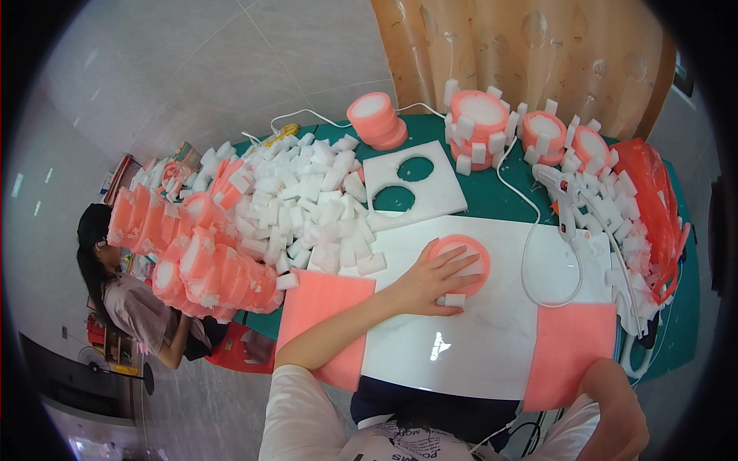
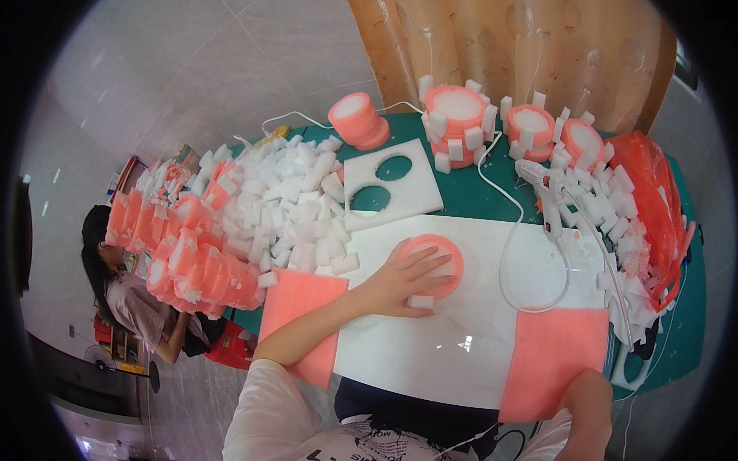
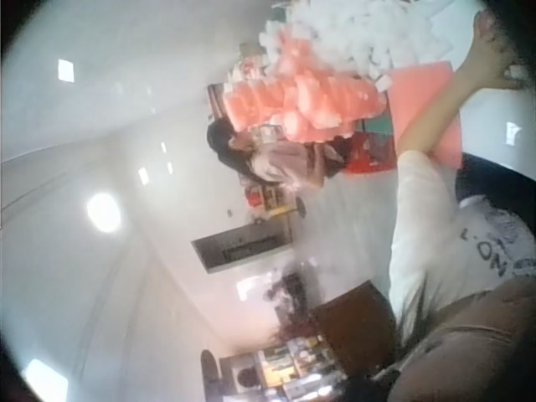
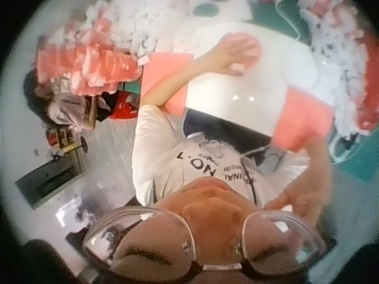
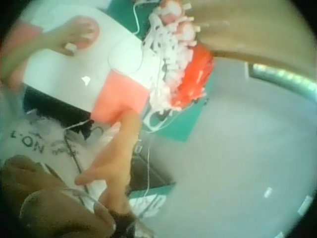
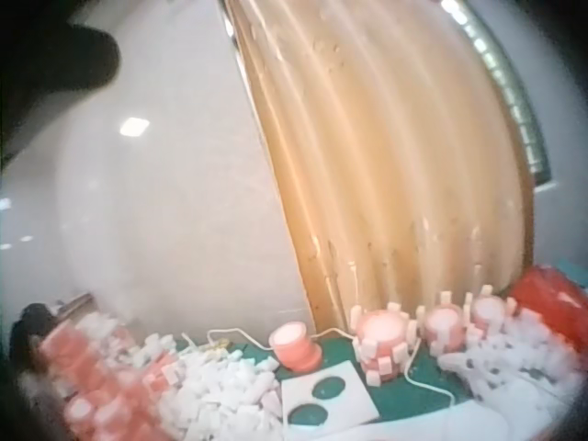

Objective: The person assembles a foam craft by applying glue with a hot glue gun and attaching small foam blocks around the edge of a circular foam ring by hand.

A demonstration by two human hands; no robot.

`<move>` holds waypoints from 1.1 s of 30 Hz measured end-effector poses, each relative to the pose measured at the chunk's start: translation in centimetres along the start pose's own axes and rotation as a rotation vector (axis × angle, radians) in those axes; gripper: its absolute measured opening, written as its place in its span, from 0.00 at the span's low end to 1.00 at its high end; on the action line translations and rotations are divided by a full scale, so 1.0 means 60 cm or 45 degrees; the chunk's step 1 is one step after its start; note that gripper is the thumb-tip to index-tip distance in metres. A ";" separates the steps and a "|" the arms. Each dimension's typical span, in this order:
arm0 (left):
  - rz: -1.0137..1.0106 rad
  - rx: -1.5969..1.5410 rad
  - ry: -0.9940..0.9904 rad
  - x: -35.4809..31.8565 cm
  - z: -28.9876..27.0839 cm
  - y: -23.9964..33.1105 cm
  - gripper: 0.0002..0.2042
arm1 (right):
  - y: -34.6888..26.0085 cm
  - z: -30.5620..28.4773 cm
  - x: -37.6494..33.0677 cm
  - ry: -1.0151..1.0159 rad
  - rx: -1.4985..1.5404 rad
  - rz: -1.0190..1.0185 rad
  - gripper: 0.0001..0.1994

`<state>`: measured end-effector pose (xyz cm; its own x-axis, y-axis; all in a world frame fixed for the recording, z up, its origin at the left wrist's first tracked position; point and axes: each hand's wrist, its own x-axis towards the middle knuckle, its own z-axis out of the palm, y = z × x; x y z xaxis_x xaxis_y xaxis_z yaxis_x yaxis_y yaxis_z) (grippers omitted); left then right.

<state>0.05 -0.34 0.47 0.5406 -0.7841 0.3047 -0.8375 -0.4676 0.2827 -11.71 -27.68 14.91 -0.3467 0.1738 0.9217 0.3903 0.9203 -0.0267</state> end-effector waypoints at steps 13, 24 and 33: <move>-0.006 -0.001 -0.002 0.000 -0.003 0.001 0.31 | 0.004 0.003 0.005 0.017 0.085 0.063 0.22; 0.010 -0.027 0.019 0.001 0.002 -0.002 0.31 | 0.042 -0.011 0.017 -0.045 -0.385 -0.375 0.20; 0.004 -0.004 0.016 -0.001 0.000 -0.001 0.31 | 0.008 -0.002 0.001 -0.068 -0.047 -0.104 0.22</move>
<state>0.07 -0.28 0.45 0.5388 -0.7805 0.3171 -0.8391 -0.4637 0.2844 -11.47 -27.29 14.98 -0.4231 0.1177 0.8984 0.3898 0.9187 0.0632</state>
